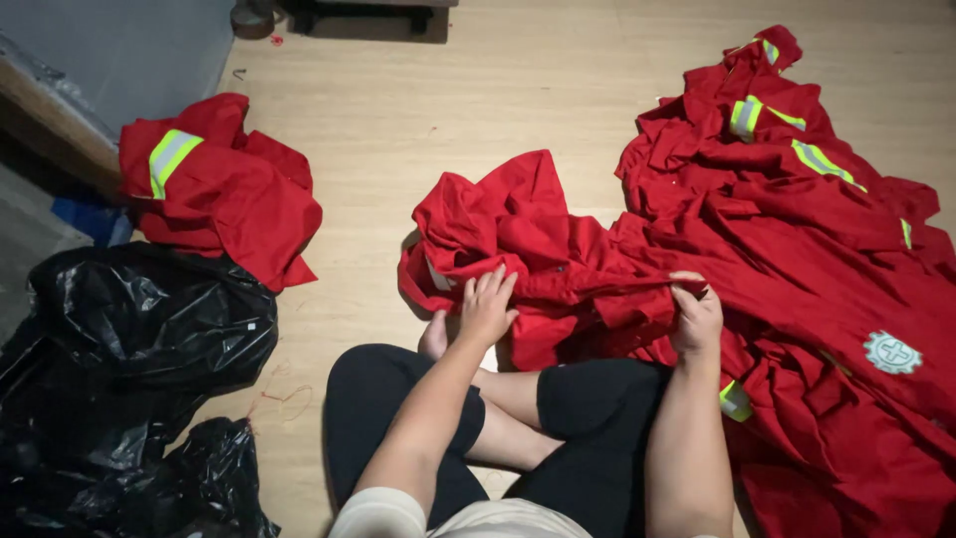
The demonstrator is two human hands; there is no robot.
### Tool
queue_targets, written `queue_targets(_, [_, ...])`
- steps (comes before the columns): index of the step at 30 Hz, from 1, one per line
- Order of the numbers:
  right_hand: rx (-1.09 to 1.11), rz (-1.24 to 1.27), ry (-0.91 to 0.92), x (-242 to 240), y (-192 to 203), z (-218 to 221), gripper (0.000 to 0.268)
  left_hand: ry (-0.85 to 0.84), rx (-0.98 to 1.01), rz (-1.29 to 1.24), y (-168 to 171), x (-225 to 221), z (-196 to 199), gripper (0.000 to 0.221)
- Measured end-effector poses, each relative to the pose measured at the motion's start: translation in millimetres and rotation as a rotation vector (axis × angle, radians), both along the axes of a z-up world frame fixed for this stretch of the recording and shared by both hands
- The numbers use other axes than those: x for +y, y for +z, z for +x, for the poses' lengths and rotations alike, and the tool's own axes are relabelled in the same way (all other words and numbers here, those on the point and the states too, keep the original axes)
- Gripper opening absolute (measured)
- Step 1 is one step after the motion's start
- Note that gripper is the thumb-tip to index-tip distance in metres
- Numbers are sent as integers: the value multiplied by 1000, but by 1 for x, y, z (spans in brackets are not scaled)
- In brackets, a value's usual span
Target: The person trims loose threads from a red jumpsuit by holding the fabric with one hand and cutting the threads with handheld thread snippers, shifting the fabric with both hands to access different areas.
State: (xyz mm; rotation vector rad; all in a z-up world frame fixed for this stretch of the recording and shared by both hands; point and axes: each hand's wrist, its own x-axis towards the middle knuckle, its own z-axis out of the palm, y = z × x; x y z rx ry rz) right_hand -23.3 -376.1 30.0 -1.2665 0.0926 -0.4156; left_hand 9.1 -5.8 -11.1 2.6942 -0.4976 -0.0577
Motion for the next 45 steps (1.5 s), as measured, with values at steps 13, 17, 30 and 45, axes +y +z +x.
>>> queue_targets(13, [78, 108, -87, 19, -2, -2, 21, -13, -629, -167, -94, -78, 27, 53])
queue_targets(17, [84, 49, -96, 8, -15, 2, 20, -5, -618, -250, -120, -83, 45, 26])
queue_targets(30, [186, -596, 393, 33, -34, 7, 59, 93, 218, -484, 46, 90, 62, 45])
queue_targets(45, [303, -689, 319, 87, -40, 7, 43, 188, 473, -549, -23, 115, 63, 38])
